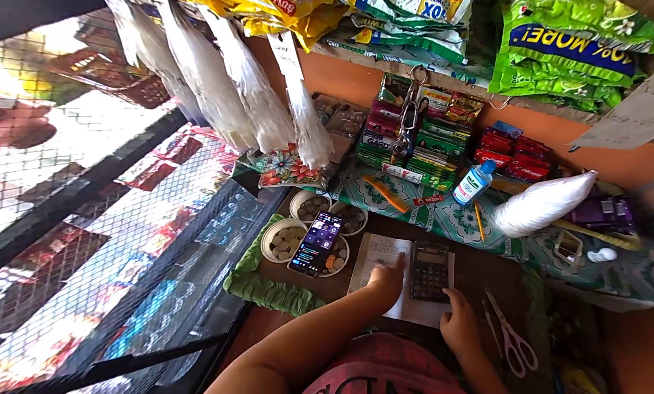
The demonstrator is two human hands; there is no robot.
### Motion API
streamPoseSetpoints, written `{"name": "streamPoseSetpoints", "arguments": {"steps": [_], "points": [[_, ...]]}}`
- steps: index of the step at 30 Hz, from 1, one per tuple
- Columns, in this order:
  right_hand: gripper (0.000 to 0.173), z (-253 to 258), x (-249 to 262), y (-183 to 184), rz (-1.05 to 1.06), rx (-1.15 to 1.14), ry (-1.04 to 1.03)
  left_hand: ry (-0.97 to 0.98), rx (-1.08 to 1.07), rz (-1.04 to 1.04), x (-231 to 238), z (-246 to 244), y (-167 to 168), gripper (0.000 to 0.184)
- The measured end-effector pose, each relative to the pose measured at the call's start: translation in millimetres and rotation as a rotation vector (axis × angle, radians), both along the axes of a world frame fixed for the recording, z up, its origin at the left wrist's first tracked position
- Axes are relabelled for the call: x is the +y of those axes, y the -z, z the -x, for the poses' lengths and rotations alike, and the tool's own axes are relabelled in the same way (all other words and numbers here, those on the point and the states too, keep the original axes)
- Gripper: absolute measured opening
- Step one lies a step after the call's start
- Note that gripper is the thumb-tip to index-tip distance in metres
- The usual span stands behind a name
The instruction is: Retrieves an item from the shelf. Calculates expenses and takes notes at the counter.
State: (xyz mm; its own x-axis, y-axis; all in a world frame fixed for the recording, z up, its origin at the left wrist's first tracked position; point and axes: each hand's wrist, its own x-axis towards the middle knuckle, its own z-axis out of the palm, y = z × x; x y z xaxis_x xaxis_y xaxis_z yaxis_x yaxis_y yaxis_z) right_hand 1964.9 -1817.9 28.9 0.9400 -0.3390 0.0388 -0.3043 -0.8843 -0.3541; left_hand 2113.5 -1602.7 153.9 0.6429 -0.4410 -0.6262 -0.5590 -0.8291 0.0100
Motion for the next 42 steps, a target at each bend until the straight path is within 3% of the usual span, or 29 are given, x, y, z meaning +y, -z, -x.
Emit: {"name": "streamPoseSetpoints", "arguments": {"steps": [4,8,13,19,25,42], "points": [[0.064,-1.2,-1.1,-2.5,-0.003,-0.013,-0.014,-0.071,0.02,-0.017,-15.2,0.1,1.5,0.05],[0.063,0.3,-2.2,1.1,-0.019,-0.008,-0.022,-0.225,0.065,0.035,-22.1,-0.4,0.9,0.059],[0.063,1.9,-4.0,10.1,-0.001,-0.025,-0.025,-0.191,0.063,0.029,-16.9,0.1,4.8,0.058],[0.064,3.3,-5.2,12.0,-0.026,-0.04,-0.028,-0.341,0.057,0.049,7.2,-3.3,-4.9,0.093],[0.054,5.4,-9.0,14.7,0.024,0.007,-0.055,-0.376,0.064,0.017,16.9,-9.4,-7.0,0.116],[0.052,3.0,-15.3,17.2,0.181,-0.05,-0.092,-0.342,0.076,0.017,21.6,-11.8,-14.7,0.12]]}}
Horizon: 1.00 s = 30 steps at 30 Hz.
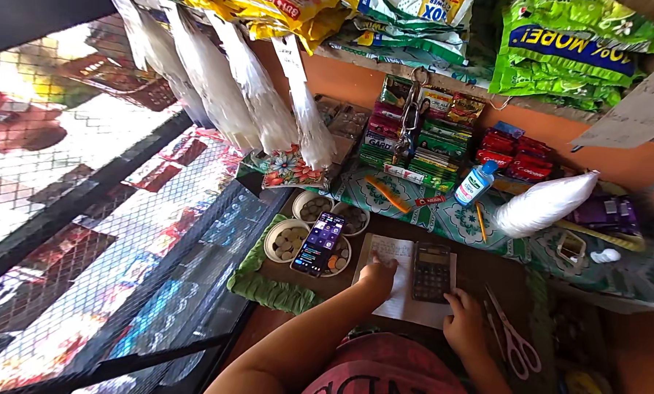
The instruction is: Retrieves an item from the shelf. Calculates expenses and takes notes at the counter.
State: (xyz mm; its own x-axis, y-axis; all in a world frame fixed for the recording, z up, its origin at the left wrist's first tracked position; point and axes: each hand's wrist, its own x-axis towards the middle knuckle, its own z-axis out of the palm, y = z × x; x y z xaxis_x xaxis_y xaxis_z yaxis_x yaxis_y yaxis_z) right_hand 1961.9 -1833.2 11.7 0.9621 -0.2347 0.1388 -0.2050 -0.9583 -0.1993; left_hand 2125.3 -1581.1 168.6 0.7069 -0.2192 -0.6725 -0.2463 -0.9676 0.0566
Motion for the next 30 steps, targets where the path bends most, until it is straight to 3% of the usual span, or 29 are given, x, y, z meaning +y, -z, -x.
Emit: {"name": "streamPoseSetpoints", "arguments": {"steps": [5,10,15,18,22,30], "points": [[0.06,-14.8,32.9,-28.8,-0.018,0.037,-0.074,0.005,-0.006,-0.013,-1.2,-0.2,3.1,0.121],[0.053,-31.1,44.5,-32.2,0.012,0.046,-0.067,0.006,-0.014,-0.03,-0.9,-0.9,8.9,0.121],[0.073,-45.3,38.0,-29.3,0.012,0.103,0.028,0.007,-0.011,-0.033,-0.7,0.2,5.5,0.119],[0.064,-42.1,30.8,-33.2,-0.027,0.078,0.055,0.014,-0.007,-0.031,-0.8,-0.2,4.9,0.119],[0.039,-22.8,12.5,-17.9,-0.016,0.048,0.102,-0.002,-0.007,-0.006,1.0,1.0,5.4,0.12],[0.047,-5.8,4.8,-10.3,-0.009,0.04,0.077,0.006,-0.005,-0.025,-1.2,1.9,2.9,0.12]]}}
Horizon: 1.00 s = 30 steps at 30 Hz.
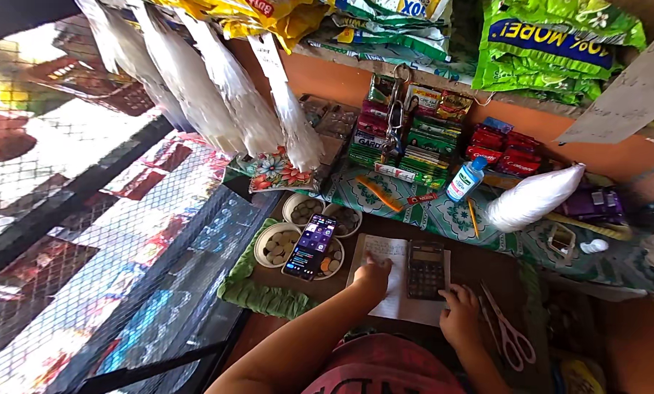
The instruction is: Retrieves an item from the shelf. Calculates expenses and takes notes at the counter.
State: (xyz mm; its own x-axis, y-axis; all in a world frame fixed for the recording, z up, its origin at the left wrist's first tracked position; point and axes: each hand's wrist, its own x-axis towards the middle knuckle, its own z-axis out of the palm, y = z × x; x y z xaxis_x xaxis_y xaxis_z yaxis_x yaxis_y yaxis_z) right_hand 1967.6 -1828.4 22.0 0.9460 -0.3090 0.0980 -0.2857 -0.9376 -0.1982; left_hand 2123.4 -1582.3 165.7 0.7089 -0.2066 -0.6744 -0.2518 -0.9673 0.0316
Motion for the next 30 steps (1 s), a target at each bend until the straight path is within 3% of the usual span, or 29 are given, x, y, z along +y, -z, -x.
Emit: {"name": "streamPoseSetpoints", "arguments": {"steps": [11,19,22,25,30], "points": [[0.056,-14.0,38.6,-23.1,-0.006,-0.013,-0.157,0.005,-0.013,-0.003,0.0,-1.0,5.0,0.12],[0.052,-19.1,59.9,-38.5,-0.025,0.043,-0.259,-0.007,-0.007,0.008,1.0,-1.5,3.5,0.117],[0.051,-24.5,51.7,-40.8,-0.038,0.03,-0.187,-0.016,-0.008,0.019,1.2,-0.5,1.0,0.119],[0.062,-34.2,31.8,-32.0,-0.013,0.025,-0.042,-0.011,-0.005,0.008,0.9,-0.4,1.0,0.119],[0.064,-33.6,13.0,-21.3,-0.017,0.04,-0.005,-0.005,-0.001,0.006,1.3,-1.6,3.0,0.121]]}}
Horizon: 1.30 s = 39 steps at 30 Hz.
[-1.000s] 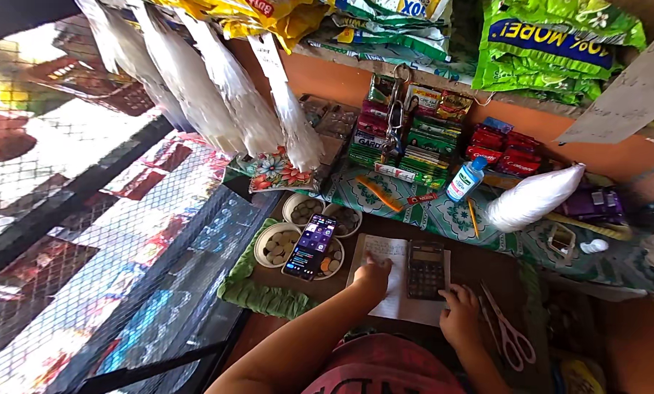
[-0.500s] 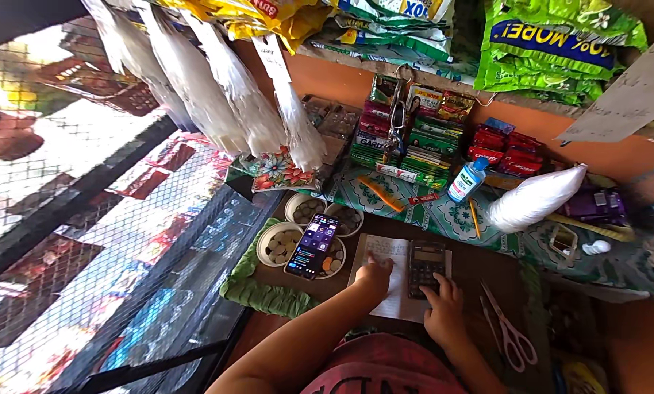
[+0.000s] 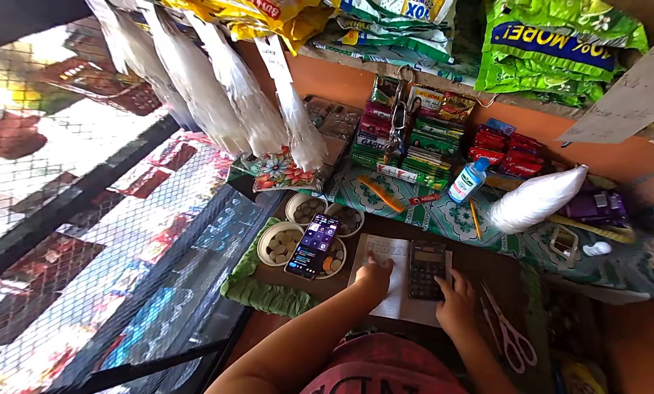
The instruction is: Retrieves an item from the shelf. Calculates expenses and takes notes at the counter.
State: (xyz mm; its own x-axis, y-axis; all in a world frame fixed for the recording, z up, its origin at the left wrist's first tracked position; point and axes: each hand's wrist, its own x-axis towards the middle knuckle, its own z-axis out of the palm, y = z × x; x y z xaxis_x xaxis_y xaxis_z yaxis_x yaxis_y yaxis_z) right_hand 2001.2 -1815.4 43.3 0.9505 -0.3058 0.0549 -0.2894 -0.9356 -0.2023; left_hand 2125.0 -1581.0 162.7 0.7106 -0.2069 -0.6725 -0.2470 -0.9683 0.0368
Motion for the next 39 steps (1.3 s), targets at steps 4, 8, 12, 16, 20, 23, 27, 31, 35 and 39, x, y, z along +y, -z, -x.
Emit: {"name": "streamPoseSetpoints", "arguments": {"steps": [4,8,12,16,20,23,27,31,35,39], "points": [[0.066,12.3,-3.1,4.2,-0.155,0.034,0.069,-0.002,0.004,0.0,-1.2,0.2,-0.5,0.12],[0.057,30.9,-6.7,15.1,-0.198,0.02,0.046,-0.019,0.002,0.012,-0.2,0.8,0.7,0.121],[0.062,43.7,-9.9,23.4,-0.135,-0.027,0.002,-0.02,0.002,0.02,0.4,1.7,0.8,0.119],[0.056,44.2,-14.2,27.9,-0.028,-0.015,-0.047,-0.008,0.011,0.035,0.3,4.2,1.6,0.115],[0.054,41.9,-15.0,27.6,-0.018,-0.028,-0.044,0.039,0.001,0.048,1.3,3.1,4.8,0.109],[0.052,41.7,-17.2,29.0,-0.011,-0.063,-0.066,0.054,-0.006,0.079,3.8,4.8,4.1,0.105],[0.051,42.2,-17.9,27.8,-0.002,-0.067,-0.072,0.079,-0.022,0.104,4.6,6.2,4.6,0.101],[0.052,42.5,-19.1,29.6,0.003,-0.057,-0.066,0.1,-0.018,0.107,4.3,6.5,4.0,0.097],[0.049,41.1,-19.0,29.7,0.015,-0.076,-0.064,0.113,-0.008,0.094,4.9,7.1,4.4,0.091],[0.046,35.0,-17.0,25.7,0.004,-0.088,-0.07,0.127,-0.013,0.071,3.1,7.4,3.9,0.089]]}}
